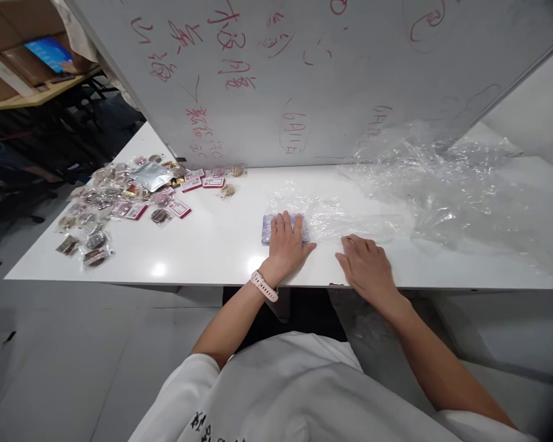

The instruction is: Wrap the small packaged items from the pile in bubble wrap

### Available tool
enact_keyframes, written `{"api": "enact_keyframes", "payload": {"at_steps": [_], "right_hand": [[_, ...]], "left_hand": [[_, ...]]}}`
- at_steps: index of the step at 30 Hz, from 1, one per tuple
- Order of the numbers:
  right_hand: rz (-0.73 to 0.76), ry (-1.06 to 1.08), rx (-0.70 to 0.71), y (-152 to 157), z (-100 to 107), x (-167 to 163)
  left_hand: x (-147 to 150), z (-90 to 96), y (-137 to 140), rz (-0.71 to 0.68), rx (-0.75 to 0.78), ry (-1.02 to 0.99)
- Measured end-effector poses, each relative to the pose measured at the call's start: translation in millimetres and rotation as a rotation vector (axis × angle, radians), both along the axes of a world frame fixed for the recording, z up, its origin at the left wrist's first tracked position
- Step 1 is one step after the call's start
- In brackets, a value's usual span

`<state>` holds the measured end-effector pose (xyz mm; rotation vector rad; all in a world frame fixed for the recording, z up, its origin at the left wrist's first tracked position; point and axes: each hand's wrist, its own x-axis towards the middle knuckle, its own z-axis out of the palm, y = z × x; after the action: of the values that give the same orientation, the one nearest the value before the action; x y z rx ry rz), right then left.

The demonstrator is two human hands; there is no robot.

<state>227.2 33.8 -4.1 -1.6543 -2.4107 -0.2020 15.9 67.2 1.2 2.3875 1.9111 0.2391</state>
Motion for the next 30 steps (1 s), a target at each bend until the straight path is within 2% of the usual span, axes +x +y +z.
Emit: {"api": "enact_keyframes", "payload": {"at_steps": [3, 9, 13, 15, 18, 20, 25, 28, 30], "right_hand": [[0.061, 0.136, -0.050, 24.6, -12.6, -28.2], [0.402, 0.349, -0.217, 61.4, -3.9, -69.8], [0.542, 0.371, -0.206, 71.1, 4.8, -81.7], [0.612, 0.362, -0.227, 76.3, 10.5, -83.8], [0.638, 0.363, -0.291, 82.3, 16.6, -83.7], [0.637, 0.372, -0.337, 83.7, 15.5, -81.3], [0.634, 0.420, -0.368, 81.1, -0.9, -71.7], [0.632, 0.390, -0.365, 79.9, -7.3, -69.0], [0.631, 0.357, -0.364, 79.4, -8.2, -69.1]], "left_hand": [[0.3, 0.4, -0.8, -0.005, 0.023, 0.033], [-6.4, 3.8, 1.4, -0.050, 0.003, 0.048], [-24.6, 9.8, 4.8, -0.205, -0.039, -0.157], [-35.7, 11.8, 6.0, -0.204, -0.090, -0.326], [-48.9, 10.7, 6.4, -0.122, -0.162, -0.513], [-53.3, 7.3, 4.6, -0.105, -0.126, -0.561], [-54.8, 0.2, -9.7, -0.152, 0.118, -0.488], [-62.4, 5.6, -18.8, -0.155, 0.215, -0.426], [-72.2, 12.9, -19.4, -0.225, 0.220, -0.388]]}}
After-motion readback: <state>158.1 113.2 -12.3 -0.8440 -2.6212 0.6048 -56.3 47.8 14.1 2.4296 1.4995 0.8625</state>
